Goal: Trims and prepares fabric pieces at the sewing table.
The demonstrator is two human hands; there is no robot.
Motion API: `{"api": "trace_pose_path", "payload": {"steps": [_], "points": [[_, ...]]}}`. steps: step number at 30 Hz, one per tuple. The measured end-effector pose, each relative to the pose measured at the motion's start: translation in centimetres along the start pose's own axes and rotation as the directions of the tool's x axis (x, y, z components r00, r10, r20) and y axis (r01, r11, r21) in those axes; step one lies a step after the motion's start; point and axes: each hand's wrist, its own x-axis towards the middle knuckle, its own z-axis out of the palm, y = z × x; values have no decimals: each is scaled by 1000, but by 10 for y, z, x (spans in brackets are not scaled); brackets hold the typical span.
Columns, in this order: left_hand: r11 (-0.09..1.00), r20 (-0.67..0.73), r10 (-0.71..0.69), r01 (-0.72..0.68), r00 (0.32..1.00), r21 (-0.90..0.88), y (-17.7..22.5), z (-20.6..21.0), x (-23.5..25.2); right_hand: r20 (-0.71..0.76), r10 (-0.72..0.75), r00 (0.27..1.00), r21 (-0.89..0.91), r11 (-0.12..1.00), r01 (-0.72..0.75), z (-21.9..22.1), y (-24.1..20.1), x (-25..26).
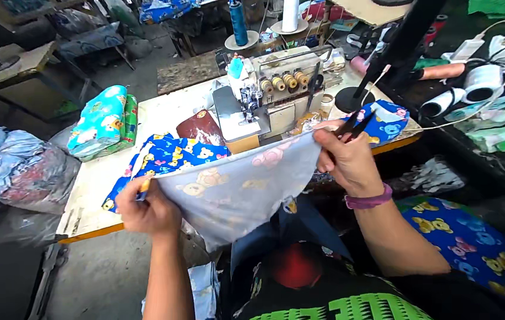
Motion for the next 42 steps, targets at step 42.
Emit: {"api": "trace_pose_path", "payload": {"steps": [42], "points": [[934,752,-229,358,618,-10,-26,119,8,-46,340,939,-40,939,-342,50,105,66]]}}
